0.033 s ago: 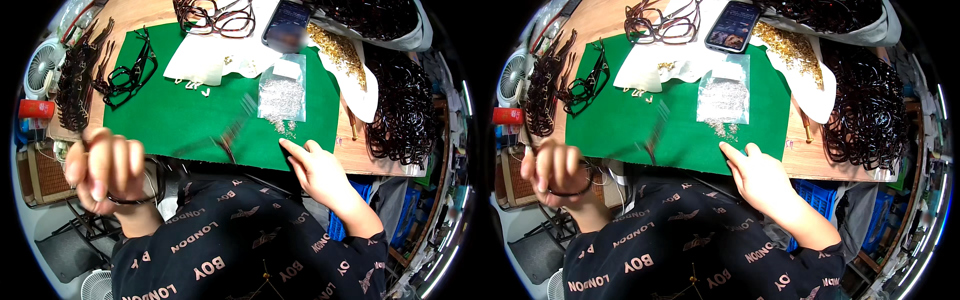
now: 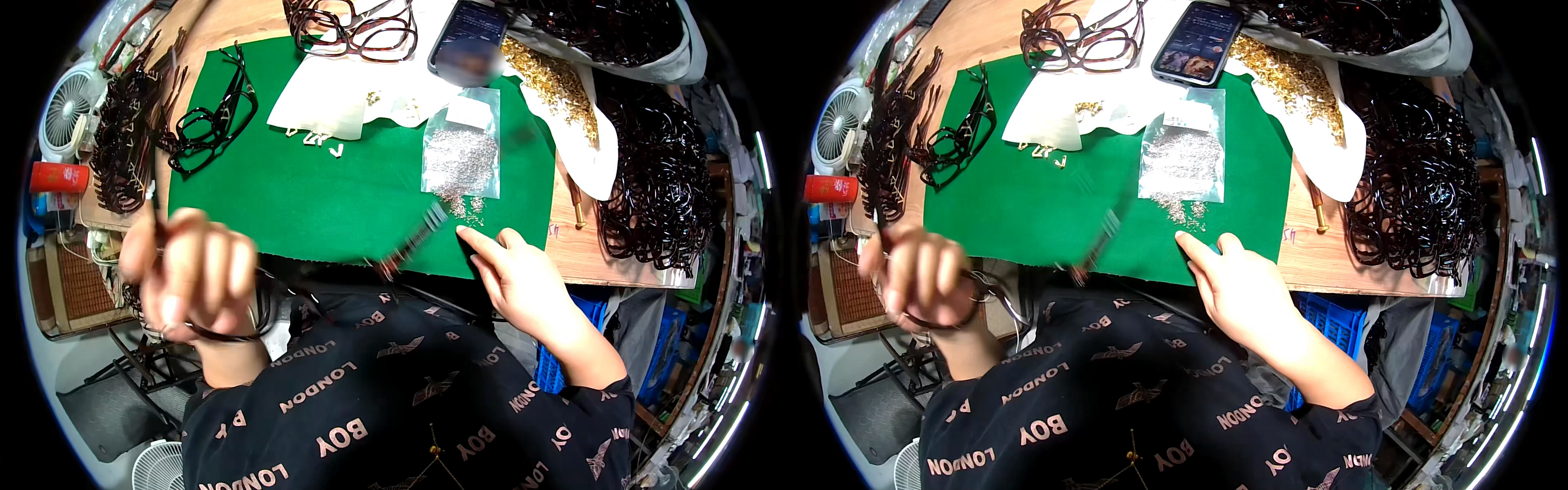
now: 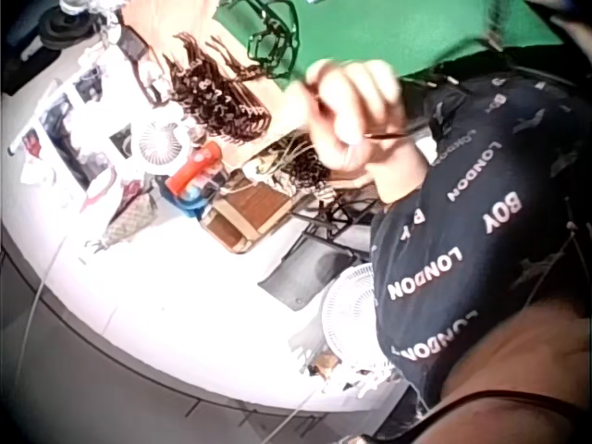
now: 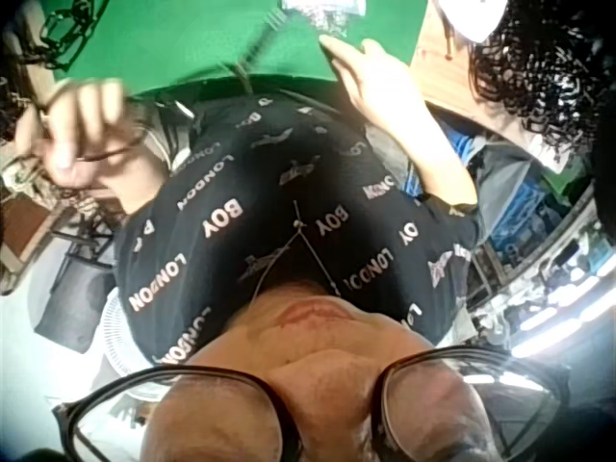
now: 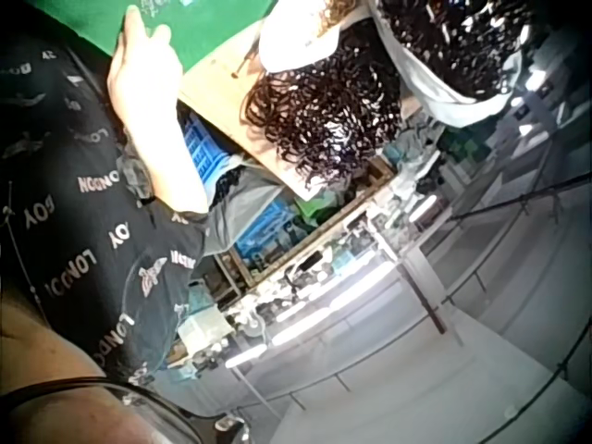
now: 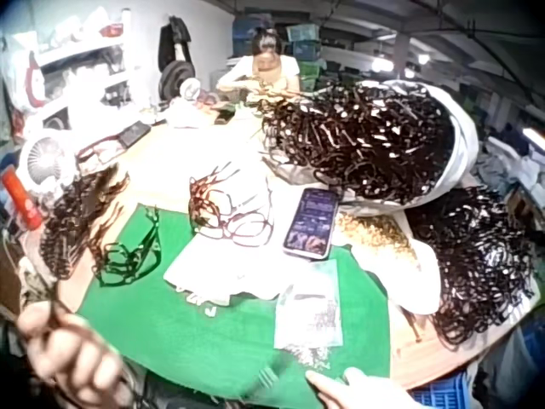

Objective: The person assembles eyeglasses by hand, using a screwdriver to tighten screws on the temples and frame. They handle multiple pairs of glasses, small screws, and a screwdriver, placing finished units on a green mat.

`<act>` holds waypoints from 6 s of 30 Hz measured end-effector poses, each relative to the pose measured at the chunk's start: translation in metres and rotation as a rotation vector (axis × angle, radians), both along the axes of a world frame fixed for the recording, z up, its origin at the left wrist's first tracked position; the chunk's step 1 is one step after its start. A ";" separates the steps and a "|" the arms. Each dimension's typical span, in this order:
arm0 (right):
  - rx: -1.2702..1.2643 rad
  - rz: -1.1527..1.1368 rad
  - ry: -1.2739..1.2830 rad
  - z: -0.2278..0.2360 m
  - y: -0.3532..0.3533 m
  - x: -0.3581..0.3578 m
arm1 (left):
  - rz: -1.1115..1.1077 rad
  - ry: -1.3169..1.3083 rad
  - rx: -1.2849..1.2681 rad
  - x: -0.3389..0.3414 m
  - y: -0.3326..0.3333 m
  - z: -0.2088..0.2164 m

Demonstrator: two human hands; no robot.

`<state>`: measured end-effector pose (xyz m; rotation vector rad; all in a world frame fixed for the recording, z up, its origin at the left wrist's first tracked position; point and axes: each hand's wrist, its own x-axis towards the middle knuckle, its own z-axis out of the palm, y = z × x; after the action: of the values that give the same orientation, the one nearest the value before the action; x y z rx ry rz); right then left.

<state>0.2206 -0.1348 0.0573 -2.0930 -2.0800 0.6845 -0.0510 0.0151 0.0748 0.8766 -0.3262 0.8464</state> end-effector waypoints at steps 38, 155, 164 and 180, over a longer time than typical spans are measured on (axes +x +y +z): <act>-0.636 -0.380 1.521 -0.002 0.014 -0.014 | -0.410 0.194 -0.689 0.080 -0.066 -0.099; -0.247 -0.529 1.617 -0.036 -0.001 0.024 | 1.011 1.552 0.427 -0.017 0.010 0.028; -0.251 -0.501 1.623 -0.033 0.001 0.019 | 1.427 1.495 1.185 0.016 0.081 -0.013; 0.047 -0.217 0.224 0.003 -0.014 0.017 | 1.231 0.811 0.727 0.012 0.054 0.039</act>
<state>0.2376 -0.1489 0.0600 -2.0677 -1.7068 0.7880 -0.0389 0.0688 0.1138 2.0840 0.7728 1.3984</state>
